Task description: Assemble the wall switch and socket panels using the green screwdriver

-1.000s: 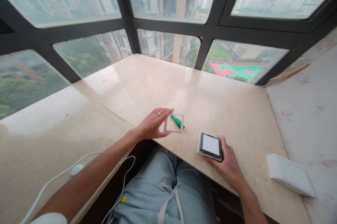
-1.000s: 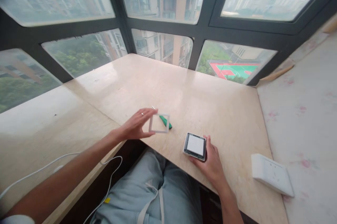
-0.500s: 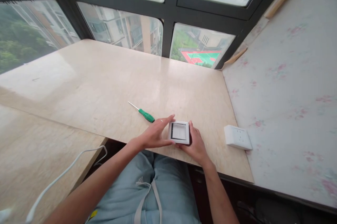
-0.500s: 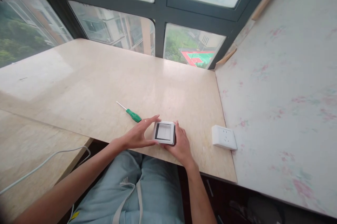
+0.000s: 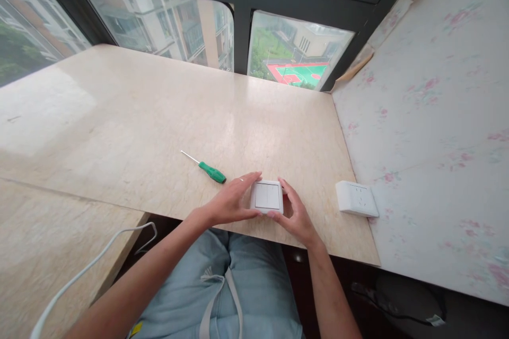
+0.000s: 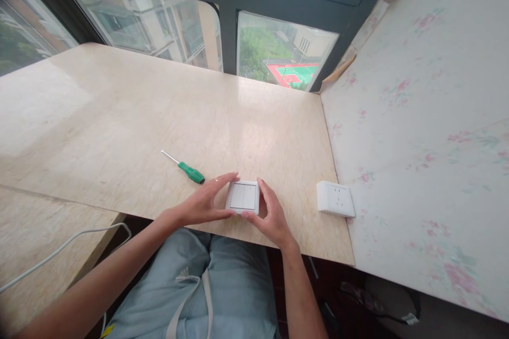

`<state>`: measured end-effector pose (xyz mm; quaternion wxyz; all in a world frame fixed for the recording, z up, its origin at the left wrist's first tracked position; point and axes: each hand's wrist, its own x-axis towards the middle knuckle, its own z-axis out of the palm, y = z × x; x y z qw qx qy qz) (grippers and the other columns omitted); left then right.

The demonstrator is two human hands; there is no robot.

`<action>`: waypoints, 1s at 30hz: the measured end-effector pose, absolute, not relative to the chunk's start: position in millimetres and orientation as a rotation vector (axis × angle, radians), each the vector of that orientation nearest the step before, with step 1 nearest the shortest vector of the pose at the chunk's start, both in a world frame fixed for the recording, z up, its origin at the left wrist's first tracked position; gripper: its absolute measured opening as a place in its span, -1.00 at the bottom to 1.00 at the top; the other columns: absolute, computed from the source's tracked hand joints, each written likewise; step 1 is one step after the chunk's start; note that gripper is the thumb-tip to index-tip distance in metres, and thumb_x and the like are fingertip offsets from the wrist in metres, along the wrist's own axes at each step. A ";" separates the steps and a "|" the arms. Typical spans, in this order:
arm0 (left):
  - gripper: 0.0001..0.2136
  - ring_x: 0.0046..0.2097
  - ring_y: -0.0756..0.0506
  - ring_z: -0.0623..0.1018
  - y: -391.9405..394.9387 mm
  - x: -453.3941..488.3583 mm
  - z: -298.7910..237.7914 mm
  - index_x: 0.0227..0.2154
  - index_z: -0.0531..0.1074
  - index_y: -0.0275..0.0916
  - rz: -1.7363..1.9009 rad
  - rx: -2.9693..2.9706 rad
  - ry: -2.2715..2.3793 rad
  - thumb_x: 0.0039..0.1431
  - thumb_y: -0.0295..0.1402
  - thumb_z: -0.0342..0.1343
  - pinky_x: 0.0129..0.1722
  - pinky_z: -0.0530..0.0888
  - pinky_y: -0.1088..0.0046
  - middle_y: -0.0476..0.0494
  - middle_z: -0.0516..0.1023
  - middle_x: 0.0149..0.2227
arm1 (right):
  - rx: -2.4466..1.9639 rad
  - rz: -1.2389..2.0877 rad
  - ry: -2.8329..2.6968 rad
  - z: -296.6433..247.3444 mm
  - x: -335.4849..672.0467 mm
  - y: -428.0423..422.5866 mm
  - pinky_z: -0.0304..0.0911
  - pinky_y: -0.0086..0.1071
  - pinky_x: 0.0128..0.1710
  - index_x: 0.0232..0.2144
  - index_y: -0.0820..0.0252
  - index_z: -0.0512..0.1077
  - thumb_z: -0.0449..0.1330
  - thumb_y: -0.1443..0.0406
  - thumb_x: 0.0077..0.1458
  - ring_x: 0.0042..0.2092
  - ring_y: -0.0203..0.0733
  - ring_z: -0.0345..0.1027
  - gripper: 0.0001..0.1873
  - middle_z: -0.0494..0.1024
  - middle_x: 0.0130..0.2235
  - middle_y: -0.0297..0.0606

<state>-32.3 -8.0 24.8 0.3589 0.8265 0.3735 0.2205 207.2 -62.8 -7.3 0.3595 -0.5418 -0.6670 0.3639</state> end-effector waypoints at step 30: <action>-0.04 0.36 -0.32 0.21 -22.8 -29.4 -2.6 0.38 -0.19 -0.07 0.674 2.003 1.005 0.04 -0.29 0.32 0.30 0.23 -0.07 -0.35 0.13 0.37 | -1.227 1.056 -1.543 -10.4 216.7 -61.0 0.14 0.09 0.29 0.33 -0.03 0.05 0.39 0.06 0.00 0.34 0.09 0.11 -0.06 0.16 0.37 -0.08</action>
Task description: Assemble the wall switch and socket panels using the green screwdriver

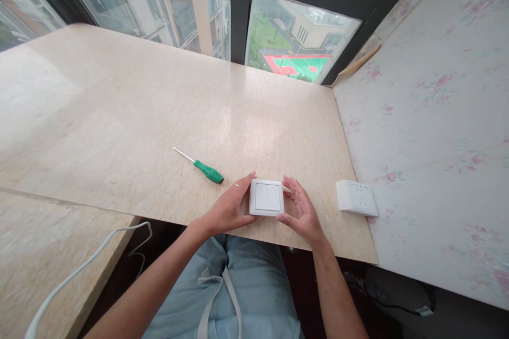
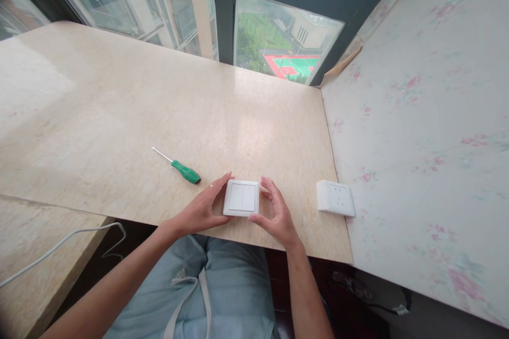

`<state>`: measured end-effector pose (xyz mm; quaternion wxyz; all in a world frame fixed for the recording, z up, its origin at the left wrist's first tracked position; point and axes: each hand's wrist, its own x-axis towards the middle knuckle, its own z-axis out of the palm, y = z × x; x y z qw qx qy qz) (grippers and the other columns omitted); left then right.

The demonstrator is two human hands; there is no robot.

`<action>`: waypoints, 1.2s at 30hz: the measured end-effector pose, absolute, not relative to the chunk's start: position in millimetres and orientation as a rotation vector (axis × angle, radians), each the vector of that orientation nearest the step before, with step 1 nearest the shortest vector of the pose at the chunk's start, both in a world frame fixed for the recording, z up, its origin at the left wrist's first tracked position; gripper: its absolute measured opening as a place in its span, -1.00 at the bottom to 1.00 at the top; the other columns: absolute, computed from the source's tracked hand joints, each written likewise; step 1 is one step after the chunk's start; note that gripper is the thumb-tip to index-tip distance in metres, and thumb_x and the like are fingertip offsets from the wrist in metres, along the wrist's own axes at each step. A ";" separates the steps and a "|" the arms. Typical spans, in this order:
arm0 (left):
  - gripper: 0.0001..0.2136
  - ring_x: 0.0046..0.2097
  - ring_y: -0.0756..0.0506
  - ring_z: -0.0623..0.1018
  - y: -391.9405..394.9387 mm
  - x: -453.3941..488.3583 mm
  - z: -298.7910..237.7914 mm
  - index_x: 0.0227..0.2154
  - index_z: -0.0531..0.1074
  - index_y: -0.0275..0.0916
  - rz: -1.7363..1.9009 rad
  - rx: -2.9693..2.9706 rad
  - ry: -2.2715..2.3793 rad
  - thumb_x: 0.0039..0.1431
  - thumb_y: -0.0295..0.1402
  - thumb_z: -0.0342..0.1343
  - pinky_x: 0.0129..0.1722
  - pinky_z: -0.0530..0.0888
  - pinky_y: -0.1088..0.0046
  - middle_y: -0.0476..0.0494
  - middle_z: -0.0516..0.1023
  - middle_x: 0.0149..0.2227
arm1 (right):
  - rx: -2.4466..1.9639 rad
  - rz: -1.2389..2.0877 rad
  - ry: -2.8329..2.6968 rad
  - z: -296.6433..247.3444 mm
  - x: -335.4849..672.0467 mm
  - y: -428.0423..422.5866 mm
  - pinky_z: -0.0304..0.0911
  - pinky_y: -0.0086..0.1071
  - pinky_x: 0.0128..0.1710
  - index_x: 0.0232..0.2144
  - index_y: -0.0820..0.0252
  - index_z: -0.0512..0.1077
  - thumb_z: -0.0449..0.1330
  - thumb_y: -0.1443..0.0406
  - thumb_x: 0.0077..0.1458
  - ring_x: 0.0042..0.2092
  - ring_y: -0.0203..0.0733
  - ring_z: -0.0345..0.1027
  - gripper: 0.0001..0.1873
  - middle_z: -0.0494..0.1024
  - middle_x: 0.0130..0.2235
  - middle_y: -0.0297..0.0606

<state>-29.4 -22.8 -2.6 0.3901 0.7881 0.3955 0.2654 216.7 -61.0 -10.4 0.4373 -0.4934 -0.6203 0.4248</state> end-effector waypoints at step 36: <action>-0.02 0.23 -0.40 0.37 36.1 147.2 -7.4 0.34 -0.05 -0.31 0.530 2.229 0.908 -0.10 -0.21 0.35 0.20 0.28 0.00 -0.44 0.32 0.24 | -1.444 0.287 -1.460 -10.0 221.6 -107.9 0.44 -0.31 -0.23 -0.21 0.14 0.53 0.11 0.43 0.20 -0.24 -0.15 0.51 -0.78 0.60 -0.30 -0.19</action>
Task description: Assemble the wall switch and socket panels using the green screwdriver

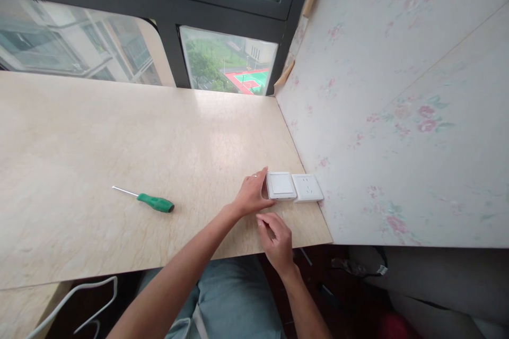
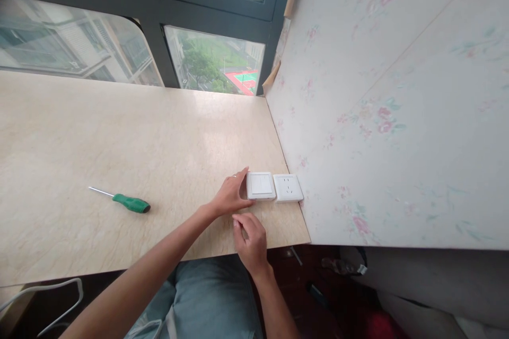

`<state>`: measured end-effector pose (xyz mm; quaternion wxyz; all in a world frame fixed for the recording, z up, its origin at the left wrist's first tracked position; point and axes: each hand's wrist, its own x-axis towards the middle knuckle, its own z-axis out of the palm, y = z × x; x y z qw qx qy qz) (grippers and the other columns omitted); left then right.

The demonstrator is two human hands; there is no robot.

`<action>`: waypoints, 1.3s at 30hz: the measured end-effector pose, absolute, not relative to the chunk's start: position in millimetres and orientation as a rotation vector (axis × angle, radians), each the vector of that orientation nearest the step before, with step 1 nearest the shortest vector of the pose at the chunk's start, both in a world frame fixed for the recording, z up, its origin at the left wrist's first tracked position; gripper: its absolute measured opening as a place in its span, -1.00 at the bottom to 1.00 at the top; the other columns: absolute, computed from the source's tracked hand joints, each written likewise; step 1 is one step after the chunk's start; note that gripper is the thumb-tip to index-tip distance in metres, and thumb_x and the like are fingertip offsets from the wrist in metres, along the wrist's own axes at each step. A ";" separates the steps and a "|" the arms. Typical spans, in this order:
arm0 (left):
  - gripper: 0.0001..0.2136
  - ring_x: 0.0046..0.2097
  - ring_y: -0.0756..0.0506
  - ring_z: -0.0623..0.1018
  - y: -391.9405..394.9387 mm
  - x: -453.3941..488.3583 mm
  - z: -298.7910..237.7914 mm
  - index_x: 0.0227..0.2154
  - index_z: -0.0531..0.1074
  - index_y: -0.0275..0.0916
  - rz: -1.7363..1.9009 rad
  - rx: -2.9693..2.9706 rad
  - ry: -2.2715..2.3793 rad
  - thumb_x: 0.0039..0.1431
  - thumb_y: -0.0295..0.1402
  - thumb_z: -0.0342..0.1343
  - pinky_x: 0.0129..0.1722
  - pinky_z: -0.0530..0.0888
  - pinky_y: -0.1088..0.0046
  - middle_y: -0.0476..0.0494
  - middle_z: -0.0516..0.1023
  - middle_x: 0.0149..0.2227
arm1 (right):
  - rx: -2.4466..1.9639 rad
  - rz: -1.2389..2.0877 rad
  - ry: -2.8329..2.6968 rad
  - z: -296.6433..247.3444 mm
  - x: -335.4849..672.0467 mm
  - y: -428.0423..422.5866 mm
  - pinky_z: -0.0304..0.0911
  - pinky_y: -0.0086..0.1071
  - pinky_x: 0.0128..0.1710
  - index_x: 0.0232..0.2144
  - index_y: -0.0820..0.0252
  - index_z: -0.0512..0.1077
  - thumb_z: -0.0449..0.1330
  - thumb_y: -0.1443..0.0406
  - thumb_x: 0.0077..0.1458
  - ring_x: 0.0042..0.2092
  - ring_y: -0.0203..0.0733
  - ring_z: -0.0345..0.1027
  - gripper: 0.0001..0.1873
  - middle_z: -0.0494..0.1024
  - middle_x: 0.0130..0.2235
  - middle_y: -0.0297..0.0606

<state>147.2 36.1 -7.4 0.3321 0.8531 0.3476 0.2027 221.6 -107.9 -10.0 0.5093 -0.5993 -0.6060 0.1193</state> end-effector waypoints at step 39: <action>-0.88 -0.43 -0.04 0.52 -46.6 -128.9 -17.4 -0.39 0.47 -0.21 1.436 1.660 1.735 0.14 -0.38 0.03 -0.36 0.46 0.46 -0.05 0.55 -0.44 | -1.411 0.558 -2.340 34.6 39.6 48.0 0.34 -0.32 -0.17 -0.07 0.21 0.48 0.34 0.17 0.04 -0.15 -0.14 0.45 -0.59 0.56 -0.13 -0.13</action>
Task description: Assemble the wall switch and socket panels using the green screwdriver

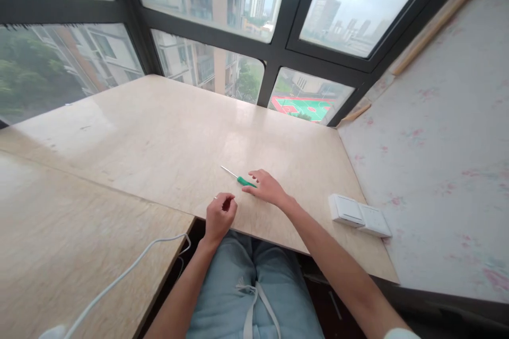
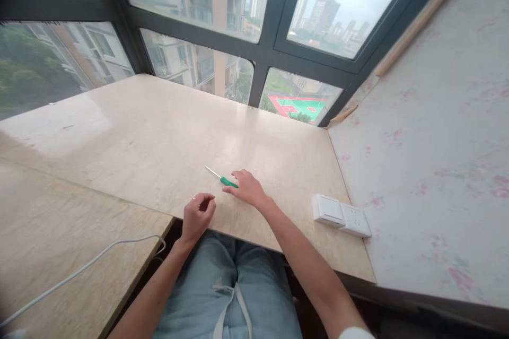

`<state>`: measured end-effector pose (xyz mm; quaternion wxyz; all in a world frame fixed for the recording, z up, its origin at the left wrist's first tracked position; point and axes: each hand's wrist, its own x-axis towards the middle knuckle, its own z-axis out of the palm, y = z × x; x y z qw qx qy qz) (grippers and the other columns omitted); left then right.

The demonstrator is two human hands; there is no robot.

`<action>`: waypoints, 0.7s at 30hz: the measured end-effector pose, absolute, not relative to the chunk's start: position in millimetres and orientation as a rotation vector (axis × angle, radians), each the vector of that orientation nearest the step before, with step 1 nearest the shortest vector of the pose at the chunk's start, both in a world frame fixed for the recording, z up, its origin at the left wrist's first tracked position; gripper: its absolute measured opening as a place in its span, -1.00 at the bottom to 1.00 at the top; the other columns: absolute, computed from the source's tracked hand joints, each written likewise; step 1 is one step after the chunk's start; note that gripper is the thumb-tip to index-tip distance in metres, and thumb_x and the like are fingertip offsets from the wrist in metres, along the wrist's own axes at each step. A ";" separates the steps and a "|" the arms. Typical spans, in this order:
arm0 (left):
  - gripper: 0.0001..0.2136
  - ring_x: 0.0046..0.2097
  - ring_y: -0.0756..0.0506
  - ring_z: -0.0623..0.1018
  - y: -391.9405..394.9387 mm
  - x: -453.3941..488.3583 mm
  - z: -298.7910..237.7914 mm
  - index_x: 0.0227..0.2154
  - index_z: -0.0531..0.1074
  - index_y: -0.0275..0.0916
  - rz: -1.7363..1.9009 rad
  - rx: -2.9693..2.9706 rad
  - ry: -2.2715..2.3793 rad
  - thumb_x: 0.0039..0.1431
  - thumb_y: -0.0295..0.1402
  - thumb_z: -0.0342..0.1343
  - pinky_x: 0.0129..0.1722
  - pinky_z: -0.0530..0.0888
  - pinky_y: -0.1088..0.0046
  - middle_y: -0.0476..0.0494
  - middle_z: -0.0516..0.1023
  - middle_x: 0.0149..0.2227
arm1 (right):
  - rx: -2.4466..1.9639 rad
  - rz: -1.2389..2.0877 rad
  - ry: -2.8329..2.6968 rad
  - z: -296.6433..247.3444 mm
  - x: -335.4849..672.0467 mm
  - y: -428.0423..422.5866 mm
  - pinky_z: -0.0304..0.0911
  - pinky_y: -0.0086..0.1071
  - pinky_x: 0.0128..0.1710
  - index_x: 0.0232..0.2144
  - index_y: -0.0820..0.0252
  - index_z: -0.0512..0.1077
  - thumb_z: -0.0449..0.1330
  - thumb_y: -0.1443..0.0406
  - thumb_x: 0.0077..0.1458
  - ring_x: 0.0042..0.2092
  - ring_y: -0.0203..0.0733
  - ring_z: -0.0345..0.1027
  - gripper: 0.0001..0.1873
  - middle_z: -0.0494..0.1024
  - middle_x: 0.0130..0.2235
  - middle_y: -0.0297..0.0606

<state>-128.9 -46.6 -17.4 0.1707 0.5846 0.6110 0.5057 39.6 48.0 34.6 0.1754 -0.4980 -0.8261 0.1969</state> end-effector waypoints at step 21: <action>-0.86 -0.42 -0.07 0.52 -44.1 -122.3 -25.4 -0.34 0.50 -0.26 1.380 2.010 1.920 0.18 -0.41 0.03 -0.36 0.40 0.45 -0.10 0.56 -0.44 | -2.077 0.197 -2.558 100.5 281.3 96.2 0.26 -0.35 -0.07 -0.20 0.11 0.58 0.24 0.38 0.13 -0.01 -0.09 0.43 -0.81 0.62 -0.07 -0.23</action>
